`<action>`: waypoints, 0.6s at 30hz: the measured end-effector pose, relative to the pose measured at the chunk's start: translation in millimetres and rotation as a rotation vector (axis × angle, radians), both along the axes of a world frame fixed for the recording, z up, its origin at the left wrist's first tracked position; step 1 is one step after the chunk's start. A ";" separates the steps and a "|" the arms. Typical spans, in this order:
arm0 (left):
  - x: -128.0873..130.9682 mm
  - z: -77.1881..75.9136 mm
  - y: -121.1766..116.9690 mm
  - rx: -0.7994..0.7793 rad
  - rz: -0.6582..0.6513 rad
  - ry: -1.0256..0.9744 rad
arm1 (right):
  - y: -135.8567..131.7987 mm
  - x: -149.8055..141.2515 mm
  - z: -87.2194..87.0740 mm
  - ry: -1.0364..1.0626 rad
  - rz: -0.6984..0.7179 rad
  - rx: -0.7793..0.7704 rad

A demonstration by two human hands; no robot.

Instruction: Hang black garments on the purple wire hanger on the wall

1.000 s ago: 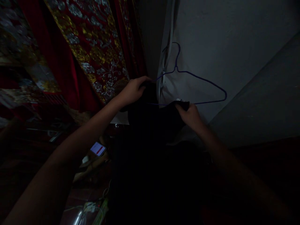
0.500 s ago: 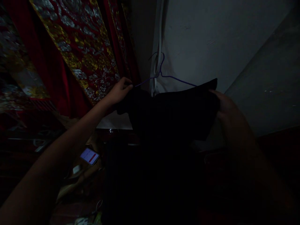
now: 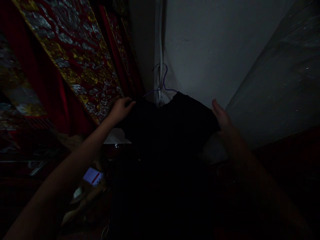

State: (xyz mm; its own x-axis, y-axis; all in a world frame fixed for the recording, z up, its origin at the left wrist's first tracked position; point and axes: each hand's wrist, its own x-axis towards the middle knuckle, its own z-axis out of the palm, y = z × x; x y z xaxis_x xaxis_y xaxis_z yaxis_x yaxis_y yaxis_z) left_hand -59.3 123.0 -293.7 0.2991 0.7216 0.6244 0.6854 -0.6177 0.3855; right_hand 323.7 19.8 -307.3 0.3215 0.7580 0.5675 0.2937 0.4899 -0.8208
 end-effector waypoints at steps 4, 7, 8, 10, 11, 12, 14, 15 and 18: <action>17.5 5.5 -6.1 0.161 -0.010 -0.074 | -7.6 2.1 16.4 0.155 0.259 -0.327; 40.4 20.1 -23.2 0.270 -0.081 -0.168 | -24.0 -2.7 26.2 0.266 0.142 -0.278; 47.6 25.4 -30.6 0.243 -0.129 -0.221 | -32.3 -5.7 25.7 0.296 0.087 -0.250; 60.0 34.7 -46.9 0.058 -0.263 -0.355 | -53.4 -15.0 18.7 0.295 0.068 -0.240; 64.9 38.3 -55.6 -0.085 -0.339 -0.430 | -65.5 -21.5 13.4 0.243 0.128 -0.264; 68.8 40.9 -64.6 -0.251 -0.414 -0.500 | -78.0 -29.2 7.9 0.145 0.236 -0.302; 72.4 42.5 -83.4 -0.594 -0.533 -0.606 | -100.9 -46.9 -0.8 -0.155 0.525 -0.370; 72.0 41.2 -92.9 -0.746 -0.569 -0.633 | -110.0 -55.6 -3.3 -0.329 0.670 -0.396; 61.4 30.8 -117.3 -1.053 -0.566 -0.539 | -122.5 -73.8 -6.8 -0.706 1.009 -0.586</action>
